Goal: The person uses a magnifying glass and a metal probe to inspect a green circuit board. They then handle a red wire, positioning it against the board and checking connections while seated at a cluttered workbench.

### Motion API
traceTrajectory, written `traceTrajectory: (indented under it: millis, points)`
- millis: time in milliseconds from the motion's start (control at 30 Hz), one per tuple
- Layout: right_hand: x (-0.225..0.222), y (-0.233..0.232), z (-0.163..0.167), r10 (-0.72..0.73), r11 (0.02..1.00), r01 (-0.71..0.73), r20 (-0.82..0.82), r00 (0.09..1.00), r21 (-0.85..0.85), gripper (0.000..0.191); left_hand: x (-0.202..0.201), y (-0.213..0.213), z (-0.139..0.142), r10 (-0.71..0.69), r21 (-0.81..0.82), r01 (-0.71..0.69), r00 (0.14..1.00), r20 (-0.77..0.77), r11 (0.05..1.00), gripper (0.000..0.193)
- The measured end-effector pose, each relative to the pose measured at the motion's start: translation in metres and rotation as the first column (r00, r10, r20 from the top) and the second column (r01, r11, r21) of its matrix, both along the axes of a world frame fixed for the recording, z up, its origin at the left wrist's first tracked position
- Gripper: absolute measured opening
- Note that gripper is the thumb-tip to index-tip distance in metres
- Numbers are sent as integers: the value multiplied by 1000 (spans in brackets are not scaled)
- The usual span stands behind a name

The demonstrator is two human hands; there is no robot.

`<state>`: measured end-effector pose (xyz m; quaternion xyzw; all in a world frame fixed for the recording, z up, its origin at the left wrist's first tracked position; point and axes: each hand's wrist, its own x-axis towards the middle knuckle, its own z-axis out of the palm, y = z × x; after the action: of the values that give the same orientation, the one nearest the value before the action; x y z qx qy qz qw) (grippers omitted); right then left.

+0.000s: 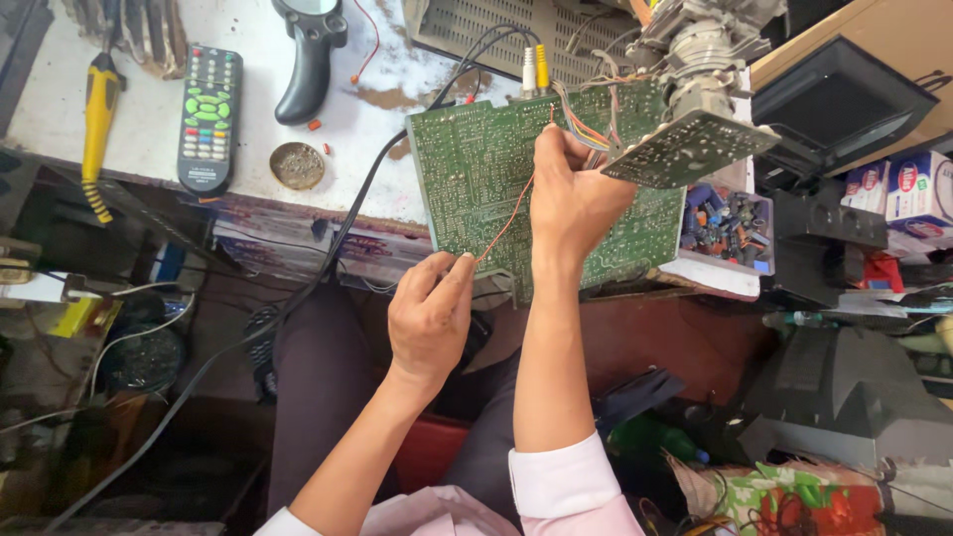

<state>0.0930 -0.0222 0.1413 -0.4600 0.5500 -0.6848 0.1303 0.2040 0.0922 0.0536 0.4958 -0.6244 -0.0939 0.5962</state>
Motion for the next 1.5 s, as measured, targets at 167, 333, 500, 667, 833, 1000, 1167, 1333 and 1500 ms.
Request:
traceTrajectory:
  millis: [167, 333, 500, 667, 833, 1000, 1167, 1333, 1500]
  points:
    - [0, -3, -1, 9, 1000, -10, 55, 998, 8, 21, -1, 1, 0, -1, 15, 1, 1000, 6, 1000, 26]
    - [-4, -4, -4, -26, 998, 26, 3, 1000, 50, 29, -1, 1, 0, 2, 13, -2, 1000, 4, 1000, 25]
    - [-4, -4, -7, 16, 1000, -17, 33, 999, 22, 27, -2, 1, -2, 11, 14, -11, 1000, 3, 1000, 24]
    - [-3, -4, -7, 22, 999, -23, 23, 999, 30, 22, 1, 1, -2, 6, 17, -6, 1000, 7, 1000, 24]
    - [-4, -5, -8, 32, 998, -35, 61, 998, 45, 25, 1, 1, -1, 5, 22, -5, 1000, 0, 1000, 24]
    - [-5, -4, -6, 15, 998, -17, 35, 999, 55, 23, 0, 1, -1, 9, 18, -9, 1000, -1, 1000, 24]
    - [0, -3, -5, 67, 998, -66, 87, 994, -15, 18, 1, 2, -2, 12, 27, -11, 1000, -11, 1000, 24]
    - [0, -2, -4, 29, 999, -30, 49, 998, 23, 16, 1, 2, -2, 9, 30, -9, 1000, -4, 1000, 24]
    - [-1, -3, -5, 26, 999, -30, 73, 997, 45, 16, 1, 1, -3, 10, 31, -10, 1000, -1, 999, 24]
